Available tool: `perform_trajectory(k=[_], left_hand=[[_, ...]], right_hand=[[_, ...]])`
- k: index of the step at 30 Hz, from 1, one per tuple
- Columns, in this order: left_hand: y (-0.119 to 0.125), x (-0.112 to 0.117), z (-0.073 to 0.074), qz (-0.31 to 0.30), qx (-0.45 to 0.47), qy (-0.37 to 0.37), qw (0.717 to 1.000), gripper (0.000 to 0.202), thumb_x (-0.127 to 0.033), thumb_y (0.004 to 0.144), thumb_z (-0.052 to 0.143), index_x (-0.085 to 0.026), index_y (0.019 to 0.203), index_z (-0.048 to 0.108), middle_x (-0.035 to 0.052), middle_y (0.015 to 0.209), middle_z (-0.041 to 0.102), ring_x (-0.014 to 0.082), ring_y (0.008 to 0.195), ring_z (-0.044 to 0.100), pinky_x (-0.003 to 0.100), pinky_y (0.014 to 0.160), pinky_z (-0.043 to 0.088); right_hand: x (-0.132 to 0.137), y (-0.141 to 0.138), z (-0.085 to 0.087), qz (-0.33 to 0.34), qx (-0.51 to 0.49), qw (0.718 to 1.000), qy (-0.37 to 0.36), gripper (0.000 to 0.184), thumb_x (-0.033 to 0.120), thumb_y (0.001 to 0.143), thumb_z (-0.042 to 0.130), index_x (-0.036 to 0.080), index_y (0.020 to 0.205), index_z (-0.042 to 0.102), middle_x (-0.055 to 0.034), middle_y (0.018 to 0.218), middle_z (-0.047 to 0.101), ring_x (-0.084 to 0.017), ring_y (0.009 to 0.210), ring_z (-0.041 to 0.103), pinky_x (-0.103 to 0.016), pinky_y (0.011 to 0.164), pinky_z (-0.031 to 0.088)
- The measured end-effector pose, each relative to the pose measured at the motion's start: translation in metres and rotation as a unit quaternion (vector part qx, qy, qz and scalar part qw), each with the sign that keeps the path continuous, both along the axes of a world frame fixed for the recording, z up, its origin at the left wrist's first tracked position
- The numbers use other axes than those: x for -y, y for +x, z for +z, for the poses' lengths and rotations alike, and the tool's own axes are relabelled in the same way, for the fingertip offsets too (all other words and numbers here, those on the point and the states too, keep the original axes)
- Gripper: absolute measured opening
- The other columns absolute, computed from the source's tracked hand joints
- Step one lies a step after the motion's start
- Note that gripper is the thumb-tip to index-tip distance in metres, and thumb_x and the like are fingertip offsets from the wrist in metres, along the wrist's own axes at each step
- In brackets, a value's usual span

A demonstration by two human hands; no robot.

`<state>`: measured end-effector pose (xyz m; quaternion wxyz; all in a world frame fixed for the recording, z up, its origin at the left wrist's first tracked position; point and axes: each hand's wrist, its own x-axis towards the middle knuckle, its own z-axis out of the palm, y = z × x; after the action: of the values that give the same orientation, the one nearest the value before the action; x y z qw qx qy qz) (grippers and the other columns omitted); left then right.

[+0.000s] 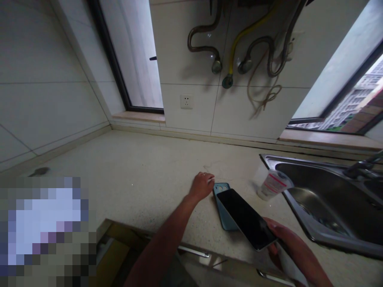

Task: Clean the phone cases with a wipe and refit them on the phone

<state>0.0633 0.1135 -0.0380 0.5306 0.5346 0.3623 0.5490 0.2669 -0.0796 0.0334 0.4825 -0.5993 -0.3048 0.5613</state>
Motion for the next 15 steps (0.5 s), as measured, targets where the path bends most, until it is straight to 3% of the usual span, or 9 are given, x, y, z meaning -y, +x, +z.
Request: perform_trajectory(k=[4,9,12,15], left_hand=[[0.0,0.001,-0.001,-0.019,-0.037,0.014,0.999,0.018,-0.011,0.068,0.072,-0.029,0.07,0.075,0.0058,0.075,0.064,0.0308,0.104,0.05,0.041,0.117,0.012],[-0.002,0.001,-0.001,-0.03,-0.179,0.074,0.981,0.004,-0.027,0.076,0.072,-0.028,0.075,0.076,0.0066,0.079,0.067,0.0271,0.09,0.054,0.042,0.111,0.024],[-0.003,0.002,0.0,-0.024,-0.307,0.136,0.942,0.017,-0.037,0.084,0.064,-0.025,0.08,0.076,0.0079,0.085,0.068,0.0254,0.088,0.056,0.043,0.101,0.035],[-0.004,0.001,0.001,-0.021,-0.423,0.184,0.887,0.022,-0.038,0.087,0.061,-0.021,0.087,0.076,0.0077,0.092,0.07,0.0239,0.092,0.058,0.04,0.093,0.041]], right_hand=[[0.008,-0.01,-0.009,0.007,0.001,1.0,-0.021,0.048,0.066,0.071,0.07,0.02,0.085,0.07,0.0027,0.049,0.05,-0.012,0.042,0.044,-0.021,0.039,0.036],[0.01,-0.013,-0.018,0.008,-0.023,0.999,-0.04,0.048,0.063,0.069,0.073,0.02,0.089,0.068,0.004,0.053,0.054,-0.009,0.04,0.046,-0.018,0.04,0.031],[0.006,-0.014,-0.023,0.015,-0.038,0.998,-0.051,0.049,0.063,0.069,0.075,0.019,0.091,0.068,0.0034,0.056,0.057,-0.008,0.041,0.046,-0.017,0.04,0.03],[-0.005,-0.015,-0.027,0.063,-0.017,0.997,-0.035,0.052,0.063,0.07,0.075,0.018,0.093,0.069,0.0007,0.061,0.063,-0.009,0.042,0.046,-0.019,0.041,0.03]])
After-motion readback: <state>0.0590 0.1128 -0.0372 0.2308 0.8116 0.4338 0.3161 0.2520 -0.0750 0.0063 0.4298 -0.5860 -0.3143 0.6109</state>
